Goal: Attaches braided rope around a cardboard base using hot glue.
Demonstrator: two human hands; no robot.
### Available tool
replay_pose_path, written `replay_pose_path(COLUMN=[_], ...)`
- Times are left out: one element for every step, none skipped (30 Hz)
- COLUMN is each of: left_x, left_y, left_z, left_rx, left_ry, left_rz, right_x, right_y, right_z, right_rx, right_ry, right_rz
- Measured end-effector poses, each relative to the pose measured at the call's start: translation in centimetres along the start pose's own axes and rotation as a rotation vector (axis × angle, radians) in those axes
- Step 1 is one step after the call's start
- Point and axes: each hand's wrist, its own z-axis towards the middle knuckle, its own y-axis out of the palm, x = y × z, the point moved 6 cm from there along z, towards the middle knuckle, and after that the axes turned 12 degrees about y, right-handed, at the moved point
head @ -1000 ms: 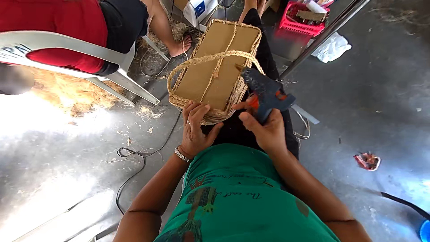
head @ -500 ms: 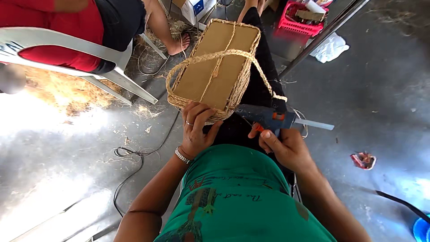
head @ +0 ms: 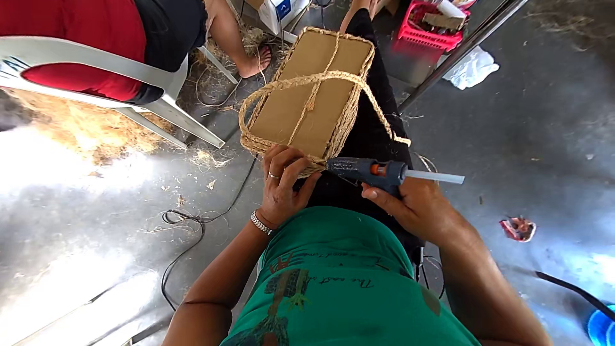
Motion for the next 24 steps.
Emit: replay_pose_path(left_x=[0.0,0.1,0.1,0.1,0.1,0.1,0.2,0.2,0.2,0.2,0.2,0.1,0.1,0.1,0.1,0.1,0.2,0.3,0.3,0.4,0.4,0.4,0.4,0.4], left_y=[0.0,0.0,0.0,0.0,0.0,0.0,0.0,-0.1,-0.1,-0.1,-0.2,-0.2,-0.2,-0.3,-0.3,-0.3,-0.2,-0.2,-0.2,-0.1,-0.1,-0.1,-0.1,-0.2], left_z=[0.1,0.1,0.1,0.1,0.2,0.2,0.2,0.2,0.2,0.2,0.2,0.2,0.2,0.2,0.2,0.2,0.2,0.3,0.3,0.4,0.4,0.5,0.6,0.7], left_rx=[0.000,0.000,0.000,0.000,0.003,0.006,0.006,0.005,0.004,0.003,0.002,0.001,0.001,0.000,0.000,-0.001,-0.003,-0.004,-0.006,-0.009,-0.012,-0.017,-0.020,-0.029], left_ry=[0.003,0.005,0.004,0.003,0.002,0.000,-0.004,-0.008,-0.014,-0.017,-0.018,-0.019,-0.021,-0.022,-0.023,-0.022,-0.019,-0.014,-0.012,-0.013,-0.017,-0.021,-0.027,-0.035], left_rz=[0.002,0.004,0.005,0.005,0.004,0.003,0.001,-0.001,0.000,0.002,0.005,0.006,0.004,0.004,0.005,0.007,0.008,0.010,0.010,0.008,0.006,0.001,-0.004,-0.008], right_x=[-0.2,-0.4,-0.7,-0.9,-1.2,-1.5,-1.7,-1.9,-2.1,-2.3,-2.4,-2.6,-2.7,-2.8,-2.8,-2.9,-2.9,-2.9,-2.9,-2.8,-2.8,-2.8,-2.9,-2.9], right_y=[-0.2,-0.4,-0.5,-0.7,-0.8,-0.9,-1.1,-1.1,-1.1,-1.1,-1.1,-1.1,-1.1,-1.1,-1.2,-1.4,-1.6,-1.8,-2.0,-2.2,-2.3,-2.3,-2.3,-2.3], right_z=[0.1,0.2,0.3,0.4,0.5,0.6,0.7,0.8,1.0,1.1,1.3,1.5,1.6,1.7,1.7,1.8,1.9,1.9,2.1,2.2,2.4,2.6,2.8,3.0], right_rx=[0.013,0.018,0.023,0.026,0.026,0.021,0.019,0.011,-0.002,-0.012,-0.018,-0.024,-0.031,-0.038,-0.045,-0.049,-0.054,-0.057,-0.063,-0.069,-0.076,-0.085,-0.089,-0.095], right_ry=[-0.008,-0.018,-0.027,-0.041,-0.054,-0.064,-0.070,-0.070,-0.070,-0.072,-0.075,-0.075,-0.074,-0.073,-0.076,-0.084,-0.091,-0.096,-0.093,-0.093,-0.098,-0.106,-0.114,-0.118], right_rz=[-0.034,-0.062,-0.089,-0.119,-0.149,-0.173,-0.200,-0.224,-0.239,-0.255,-0.265,-0.275,-0.281,-0.290,-0.303,-0.312,-0.317,-0.317,-0.319,-0.320,-0.312,-0.303,-0.299,-0.297])
